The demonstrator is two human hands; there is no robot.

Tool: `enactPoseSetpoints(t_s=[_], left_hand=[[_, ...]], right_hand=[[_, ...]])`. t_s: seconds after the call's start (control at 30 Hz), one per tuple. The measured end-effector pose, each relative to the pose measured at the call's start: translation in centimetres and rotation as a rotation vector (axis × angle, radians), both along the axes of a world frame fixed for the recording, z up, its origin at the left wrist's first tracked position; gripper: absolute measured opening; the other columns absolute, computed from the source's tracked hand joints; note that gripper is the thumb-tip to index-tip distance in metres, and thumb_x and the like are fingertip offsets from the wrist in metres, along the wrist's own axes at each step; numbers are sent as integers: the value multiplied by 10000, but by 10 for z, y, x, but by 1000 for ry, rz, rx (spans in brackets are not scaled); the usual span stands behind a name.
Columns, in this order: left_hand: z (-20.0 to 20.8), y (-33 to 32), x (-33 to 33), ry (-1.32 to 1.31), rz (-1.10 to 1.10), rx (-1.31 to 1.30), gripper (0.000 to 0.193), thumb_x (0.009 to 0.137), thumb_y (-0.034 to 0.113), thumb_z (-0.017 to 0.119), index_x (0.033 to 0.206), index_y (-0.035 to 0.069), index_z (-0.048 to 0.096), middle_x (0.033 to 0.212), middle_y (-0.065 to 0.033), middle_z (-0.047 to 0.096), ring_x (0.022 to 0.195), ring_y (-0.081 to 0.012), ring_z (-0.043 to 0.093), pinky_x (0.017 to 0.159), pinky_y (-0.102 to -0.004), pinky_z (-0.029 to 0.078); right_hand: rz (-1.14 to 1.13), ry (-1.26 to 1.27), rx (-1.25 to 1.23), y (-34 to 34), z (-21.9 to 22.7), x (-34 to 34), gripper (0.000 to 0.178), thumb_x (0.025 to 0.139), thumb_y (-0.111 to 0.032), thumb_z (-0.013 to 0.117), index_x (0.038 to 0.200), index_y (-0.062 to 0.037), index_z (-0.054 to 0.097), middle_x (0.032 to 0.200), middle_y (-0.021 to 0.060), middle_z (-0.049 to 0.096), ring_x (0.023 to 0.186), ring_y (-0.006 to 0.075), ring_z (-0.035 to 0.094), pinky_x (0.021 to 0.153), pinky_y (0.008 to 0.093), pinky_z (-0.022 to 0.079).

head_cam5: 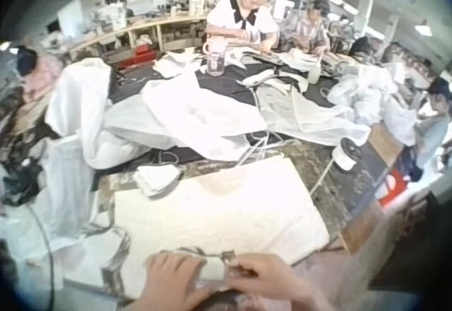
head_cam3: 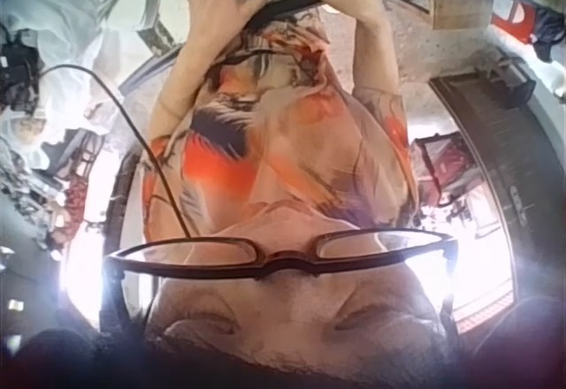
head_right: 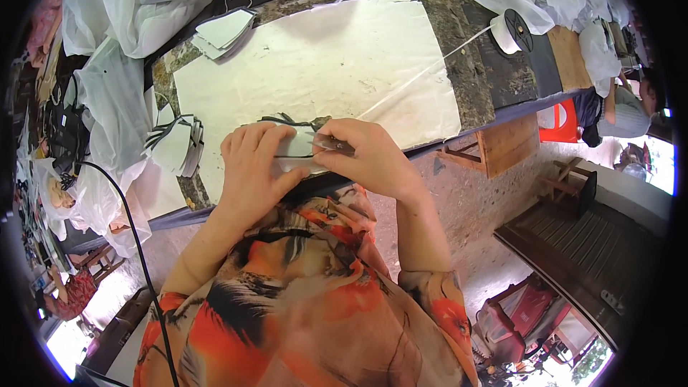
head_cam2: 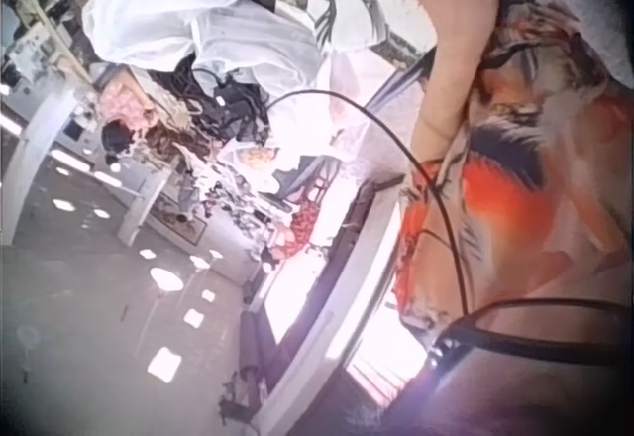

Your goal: Applying adhesive to small black strips and attaching them to white shoe upper components.

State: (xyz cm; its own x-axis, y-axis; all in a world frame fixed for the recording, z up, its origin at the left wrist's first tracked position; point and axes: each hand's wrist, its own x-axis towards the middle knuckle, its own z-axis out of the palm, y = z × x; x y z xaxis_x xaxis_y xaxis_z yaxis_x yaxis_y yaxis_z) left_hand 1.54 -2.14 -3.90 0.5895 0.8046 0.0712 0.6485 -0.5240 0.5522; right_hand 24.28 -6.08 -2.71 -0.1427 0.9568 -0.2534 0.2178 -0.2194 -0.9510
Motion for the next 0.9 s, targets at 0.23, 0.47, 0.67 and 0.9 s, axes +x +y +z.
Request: enactPoseSetpoints(t_s=[0.23,0.47,0.67,0.9], left_hand=[[26,19,-6,-62,-113,-181,389,761,316,829,1090,130,736,1017,-40,654,1094,-287,565,984,-439,378],[29,29,-2,-202,86,-954,187,902,215,763,976,44,744,735,13,606,680,-92,529,631,-275,414],[14,40,-22,-358,67,-1207,188,979,192,714,1035,14,734,798,85,603,681,-22,479,587,-222,382],[15,47,-29,-460,104,-1237,214,974,154,727,1124,2,728,883,59,634,784,-29,527,698,-204,430]], right_hand=[[-47,49,-118,2,1,-5,74,907,-50,702,953,-15,656,807,-54,583,758,15,488,658,203,406],[6,41,155,7,-7,4,215,869,42,680,1069,-29,709,1058,38,635,880,102,603,724,265,486],[215,-348,389,7,18,12,347,791,52,664,1083,-121,736,1183,86,641,984,246,646,792,353,534],[170,-668,455,7,22,7,344,821,3,626,1117,-145,721,1247,93,654,986,306,667,815,383,551]])
